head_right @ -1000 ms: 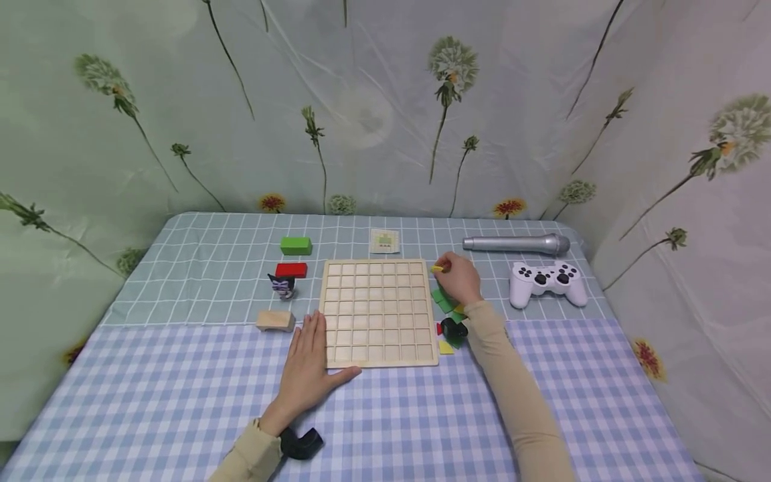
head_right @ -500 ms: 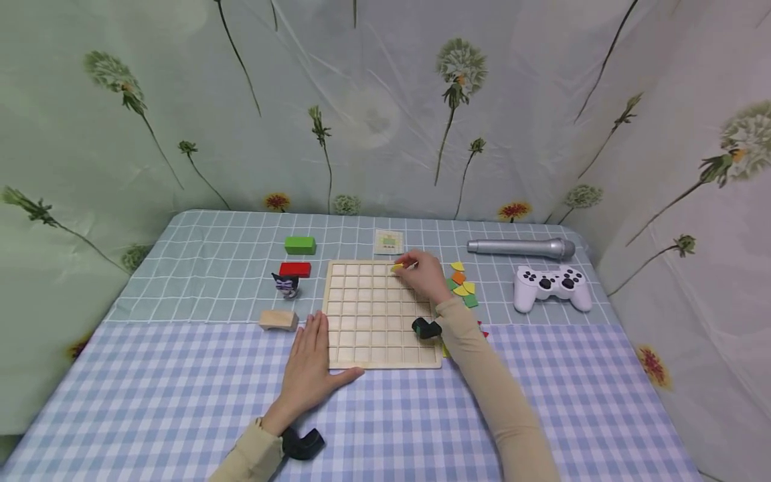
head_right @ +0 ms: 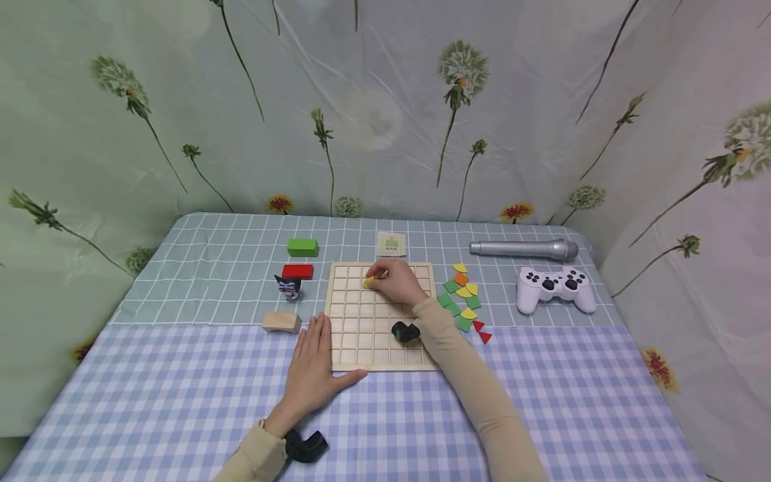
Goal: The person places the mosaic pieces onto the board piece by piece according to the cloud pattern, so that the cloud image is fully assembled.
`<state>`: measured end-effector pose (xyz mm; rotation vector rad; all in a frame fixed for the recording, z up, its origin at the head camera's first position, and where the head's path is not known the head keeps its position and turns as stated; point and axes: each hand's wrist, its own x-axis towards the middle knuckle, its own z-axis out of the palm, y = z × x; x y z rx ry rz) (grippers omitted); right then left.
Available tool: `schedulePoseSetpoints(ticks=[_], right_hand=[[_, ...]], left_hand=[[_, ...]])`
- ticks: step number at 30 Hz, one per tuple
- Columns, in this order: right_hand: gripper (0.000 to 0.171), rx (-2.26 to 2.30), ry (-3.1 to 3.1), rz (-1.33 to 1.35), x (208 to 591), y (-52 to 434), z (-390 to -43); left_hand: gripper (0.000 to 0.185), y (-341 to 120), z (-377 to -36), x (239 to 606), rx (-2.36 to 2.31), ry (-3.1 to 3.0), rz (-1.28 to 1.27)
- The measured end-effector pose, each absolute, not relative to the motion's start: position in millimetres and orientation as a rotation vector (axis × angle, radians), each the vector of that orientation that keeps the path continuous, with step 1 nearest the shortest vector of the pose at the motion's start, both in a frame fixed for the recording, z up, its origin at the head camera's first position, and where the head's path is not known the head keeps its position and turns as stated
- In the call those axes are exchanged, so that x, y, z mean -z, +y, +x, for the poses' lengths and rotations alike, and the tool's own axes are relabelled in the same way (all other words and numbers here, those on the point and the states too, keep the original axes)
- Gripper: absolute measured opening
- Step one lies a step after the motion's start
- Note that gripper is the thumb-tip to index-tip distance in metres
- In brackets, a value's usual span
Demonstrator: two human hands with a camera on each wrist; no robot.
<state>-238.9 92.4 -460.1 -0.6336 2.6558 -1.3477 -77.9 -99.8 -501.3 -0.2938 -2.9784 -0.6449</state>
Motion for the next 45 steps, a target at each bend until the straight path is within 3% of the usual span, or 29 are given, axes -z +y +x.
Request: schedulePoseSetpoints(ticks=[10, 16, 24, 34, 45], right_hand=[[0.012, 1.024, 2.782, -0.675, 454, 90, -239], [0.015, 1.068, 2.82, -0.65, 457, 97, -234], [0.017, 1.305, 2.899, -0.463, 456, 146, -219], [0.021, 1.126, 3.12, -0.202, 446, 219, -210], [0.028, 0.835, 3.076, -0.009, 448, 239, -208]], left_hand=[[0.121, -100, -78, 499, 0.64, -2.963, -0.293], [0.121, -99, -78, 499, 0.641, -2.979, -0.299], [0.121, -98, -78, 499, 0.65, -2.976, -0.305], [0.121, -101, -78, 501, 0.641, -2.968, -0.309], [0.121, -100, -79, 500, 0.646, -2.964, -0.313]])
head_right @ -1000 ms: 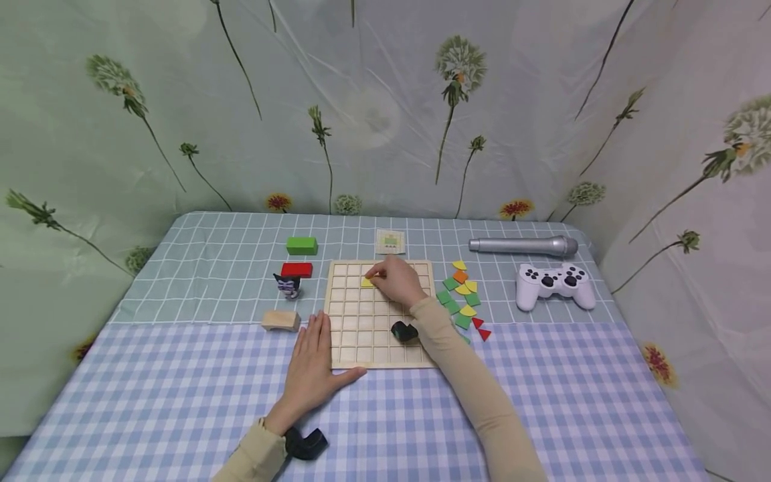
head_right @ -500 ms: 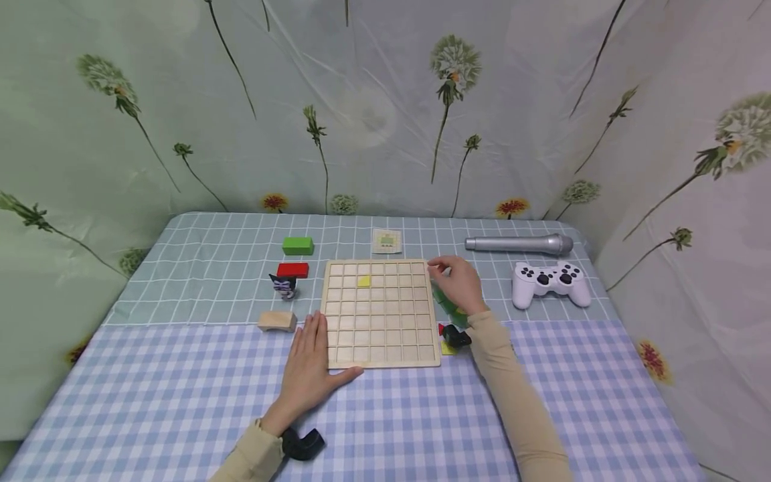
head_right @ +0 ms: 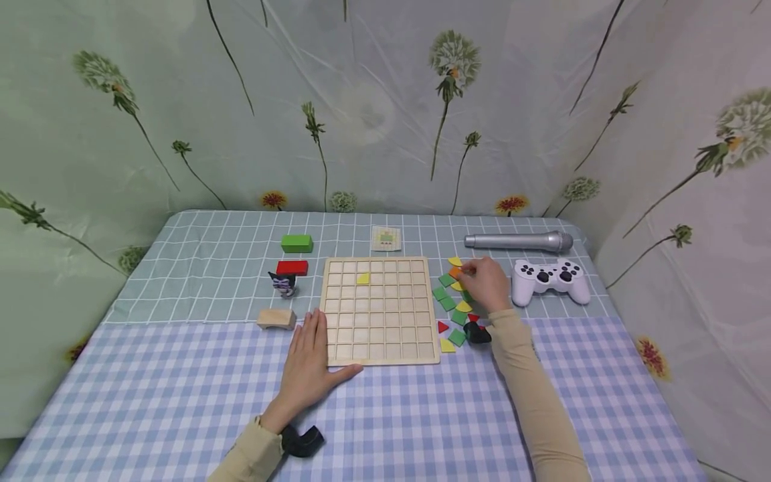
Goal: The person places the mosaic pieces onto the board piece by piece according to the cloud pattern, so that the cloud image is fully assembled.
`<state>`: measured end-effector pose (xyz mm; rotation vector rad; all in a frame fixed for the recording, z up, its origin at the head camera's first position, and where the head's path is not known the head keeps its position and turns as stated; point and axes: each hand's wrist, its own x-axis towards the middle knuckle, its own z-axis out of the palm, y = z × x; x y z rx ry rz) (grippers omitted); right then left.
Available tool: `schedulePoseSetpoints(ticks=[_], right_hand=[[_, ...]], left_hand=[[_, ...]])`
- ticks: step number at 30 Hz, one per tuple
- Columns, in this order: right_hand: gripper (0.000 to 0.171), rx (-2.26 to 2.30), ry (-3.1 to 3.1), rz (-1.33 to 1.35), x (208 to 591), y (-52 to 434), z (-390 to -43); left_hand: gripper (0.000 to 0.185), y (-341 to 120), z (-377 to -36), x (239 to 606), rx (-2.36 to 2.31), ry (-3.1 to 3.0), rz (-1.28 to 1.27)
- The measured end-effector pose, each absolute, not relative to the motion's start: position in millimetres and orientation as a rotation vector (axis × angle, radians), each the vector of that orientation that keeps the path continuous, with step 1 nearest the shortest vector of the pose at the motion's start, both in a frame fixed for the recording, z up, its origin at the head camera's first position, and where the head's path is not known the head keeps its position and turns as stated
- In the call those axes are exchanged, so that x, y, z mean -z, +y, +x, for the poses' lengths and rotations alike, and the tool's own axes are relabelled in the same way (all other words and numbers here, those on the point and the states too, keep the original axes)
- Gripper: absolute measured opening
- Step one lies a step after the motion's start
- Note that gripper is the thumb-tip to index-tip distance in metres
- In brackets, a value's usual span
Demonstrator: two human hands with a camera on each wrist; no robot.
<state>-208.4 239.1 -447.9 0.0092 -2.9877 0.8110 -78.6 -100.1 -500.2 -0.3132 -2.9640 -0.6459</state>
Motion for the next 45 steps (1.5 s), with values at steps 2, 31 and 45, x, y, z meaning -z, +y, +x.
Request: schedulePoseSetpoints(ticks=[2, 31, 45], right_hand=[[0.03, -0.798, -3.009, -0.003, 449, 239, -208], [0.018, -1.149, -2.665, 0.095, 448, 202, -210], [0.009, -1.33, -2.769, 0.311, 457, 137, -219]], left_hand=[[0.121, -100, -79, 500, 0.653, -2.957, -0.319], [0.12, -101, -78, 502, 0.64, -2.936, -0.332], [0.12, -101, -78, 500, 0.651, -2.971, -0.319]])
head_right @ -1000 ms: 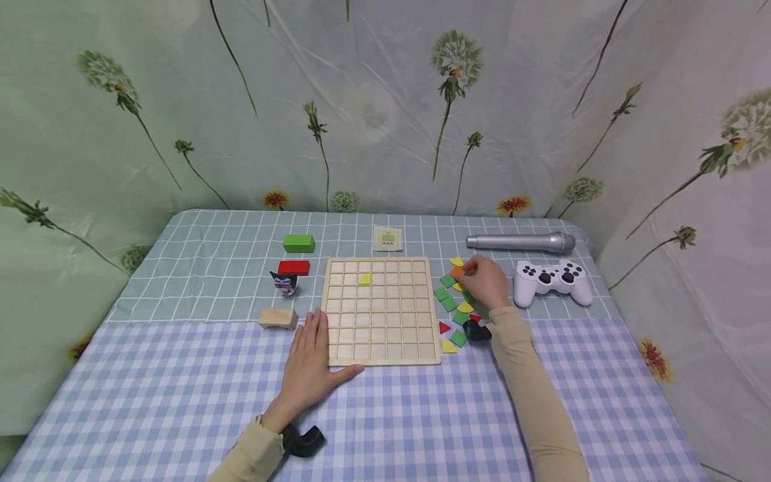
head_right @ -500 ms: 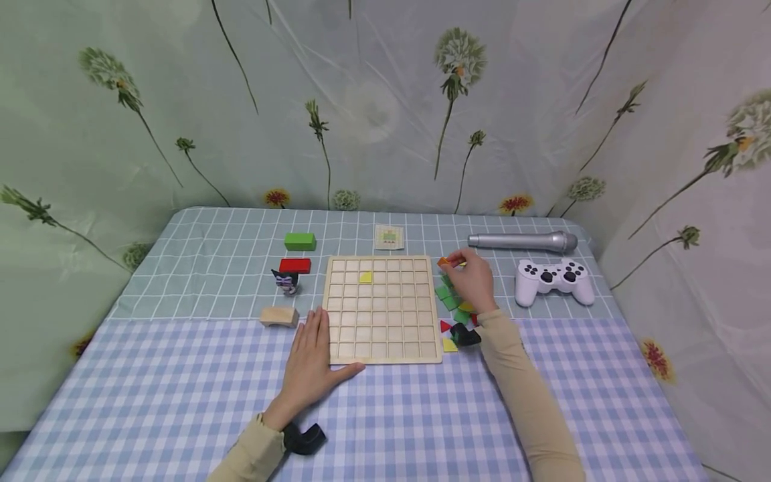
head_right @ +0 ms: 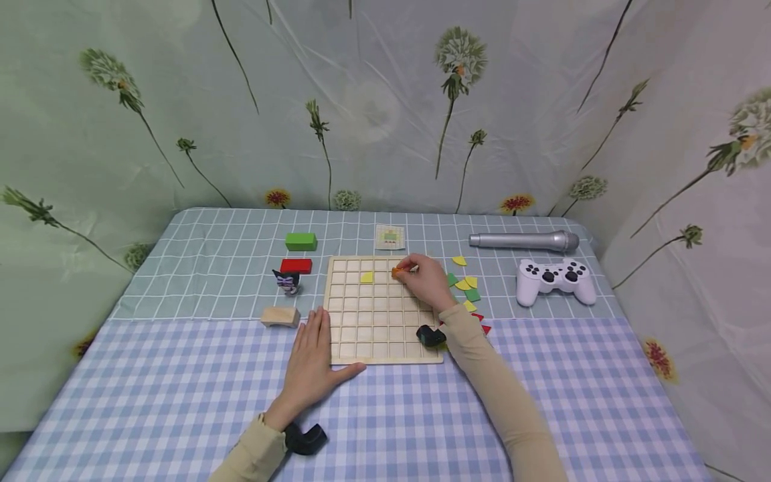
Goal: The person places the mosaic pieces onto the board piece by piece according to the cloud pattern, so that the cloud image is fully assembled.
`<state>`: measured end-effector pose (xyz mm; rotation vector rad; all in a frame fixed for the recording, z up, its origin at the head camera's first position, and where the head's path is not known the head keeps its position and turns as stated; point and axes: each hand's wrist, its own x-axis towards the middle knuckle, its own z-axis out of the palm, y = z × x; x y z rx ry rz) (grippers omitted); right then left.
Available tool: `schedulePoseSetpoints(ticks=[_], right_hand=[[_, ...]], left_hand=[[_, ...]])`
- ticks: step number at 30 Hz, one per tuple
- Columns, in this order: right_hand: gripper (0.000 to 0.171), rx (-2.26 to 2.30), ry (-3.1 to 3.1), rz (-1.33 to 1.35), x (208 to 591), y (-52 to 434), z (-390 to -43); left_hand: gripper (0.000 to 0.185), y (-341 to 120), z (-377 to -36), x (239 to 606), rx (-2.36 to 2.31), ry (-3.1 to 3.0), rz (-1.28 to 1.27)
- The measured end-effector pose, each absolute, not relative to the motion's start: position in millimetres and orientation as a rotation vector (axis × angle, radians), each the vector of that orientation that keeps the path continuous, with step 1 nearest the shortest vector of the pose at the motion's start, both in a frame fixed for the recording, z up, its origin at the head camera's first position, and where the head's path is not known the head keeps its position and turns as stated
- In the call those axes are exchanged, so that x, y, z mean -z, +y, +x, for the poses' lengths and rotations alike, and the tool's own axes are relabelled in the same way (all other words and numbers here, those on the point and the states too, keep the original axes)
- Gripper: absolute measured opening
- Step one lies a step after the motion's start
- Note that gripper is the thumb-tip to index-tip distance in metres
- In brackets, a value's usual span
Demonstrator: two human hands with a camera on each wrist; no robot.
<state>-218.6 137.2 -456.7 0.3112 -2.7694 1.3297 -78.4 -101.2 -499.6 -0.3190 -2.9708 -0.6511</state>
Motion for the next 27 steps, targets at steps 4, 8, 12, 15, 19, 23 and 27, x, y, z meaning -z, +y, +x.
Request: schedulePoseSetpoints(ticks=[4, 8, 12, 15, 19, 23, 27], right_hand=[[0.009, -1.303, -2.794, 0.375, 457, 126, -222], [0.009, -1.273, -2.847, 0.414, 457, 116, -226], [0.01, -1.247, -2.895, 0.425, 457, 110, -228], [0.011, -1.188, -2.911, 0.43, 457, 108, -229], [0.012, -1.11, -2.925, 0.439, 459, 105, -230], [0.012, -1.096, -2.949, 0.459, 459, 103, -231], [0.012, -1.089, -2.97, 0.473, 459, 103, -230]], left_hand=[[0.12, -100, -78, 499, 0.651, -2.968, -0.321], [0.12, -101, -78, 499, 0.631, -2.973, -0.313], [0.12, -101, -79, 500, 0.622, -2.984, -0.306], [0.12, -101, -80, 500, 0.637, -2.99, -0.305], [0.12, -101, -80, 501, 0.645, -2.99, -0.306], [0.12, -101, -79, 500, 0.646, -2.99, -0.303], [0.12, -101, -80, 500, 0.651, -2.991, -0.306]])
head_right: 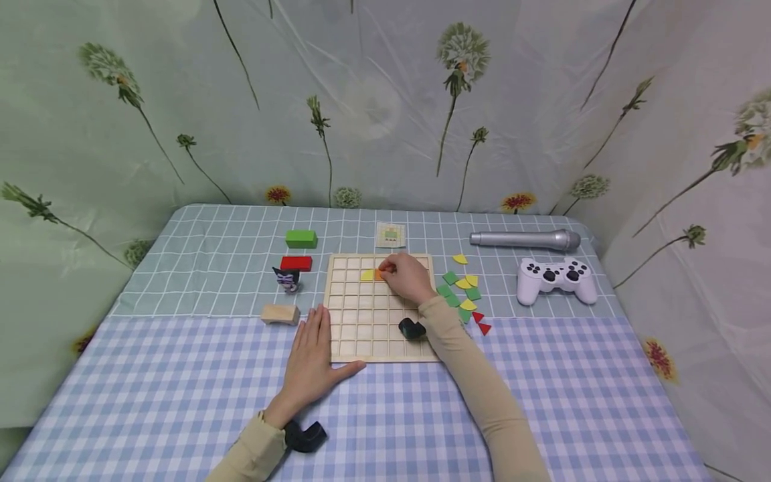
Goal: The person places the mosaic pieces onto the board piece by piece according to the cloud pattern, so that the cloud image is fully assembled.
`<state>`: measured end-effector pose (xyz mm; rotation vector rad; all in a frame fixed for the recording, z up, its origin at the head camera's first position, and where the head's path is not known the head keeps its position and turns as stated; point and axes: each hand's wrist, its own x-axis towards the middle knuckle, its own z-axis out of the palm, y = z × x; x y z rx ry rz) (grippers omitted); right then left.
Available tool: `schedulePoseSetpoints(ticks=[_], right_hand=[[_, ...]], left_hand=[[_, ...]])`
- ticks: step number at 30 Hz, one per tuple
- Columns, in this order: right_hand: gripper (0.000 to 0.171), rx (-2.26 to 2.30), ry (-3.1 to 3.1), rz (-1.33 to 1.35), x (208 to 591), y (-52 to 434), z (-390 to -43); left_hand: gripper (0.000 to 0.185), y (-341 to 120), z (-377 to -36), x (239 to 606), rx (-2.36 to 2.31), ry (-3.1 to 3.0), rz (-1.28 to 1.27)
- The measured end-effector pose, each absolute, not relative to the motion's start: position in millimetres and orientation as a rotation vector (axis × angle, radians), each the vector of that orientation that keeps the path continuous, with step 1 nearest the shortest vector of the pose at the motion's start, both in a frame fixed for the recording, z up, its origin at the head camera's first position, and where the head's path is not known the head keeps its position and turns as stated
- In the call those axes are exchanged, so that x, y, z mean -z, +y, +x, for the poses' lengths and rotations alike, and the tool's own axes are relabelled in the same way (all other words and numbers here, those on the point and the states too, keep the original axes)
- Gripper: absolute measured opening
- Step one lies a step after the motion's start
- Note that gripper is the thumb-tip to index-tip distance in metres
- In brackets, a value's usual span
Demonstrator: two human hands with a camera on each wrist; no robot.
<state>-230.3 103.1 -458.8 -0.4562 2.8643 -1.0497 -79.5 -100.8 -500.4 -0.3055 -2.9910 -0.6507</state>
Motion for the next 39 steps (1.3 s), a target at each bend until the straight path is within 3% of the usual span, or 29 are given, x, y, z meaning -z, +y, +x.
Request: schedulePoseSetpoints(ticks=[8, 14, 23, 39], right_hand=[[0.014, 1.122, 2.851, -0.528, 460, 127, -230], [0.016, 1.236, 2.911, -0.401, 453, 173, -228], [0.018, 1.062, 2.994, -0.256, 446, 230, -211], [0.027, 0.801, 3.012, -0.1, 445, 261, -198]], left_hand=[[0.121, -98, -80, 500, 0.662, -2.987, -0.315], [0.121, -97, -79, 501, 0.663, -2.992, -0.324], [0.121, -100, -78, 500, 0.678, -2.975, -0.319], [0.12, -101, -80, 499, 0.662, -2.955, -0.335]])
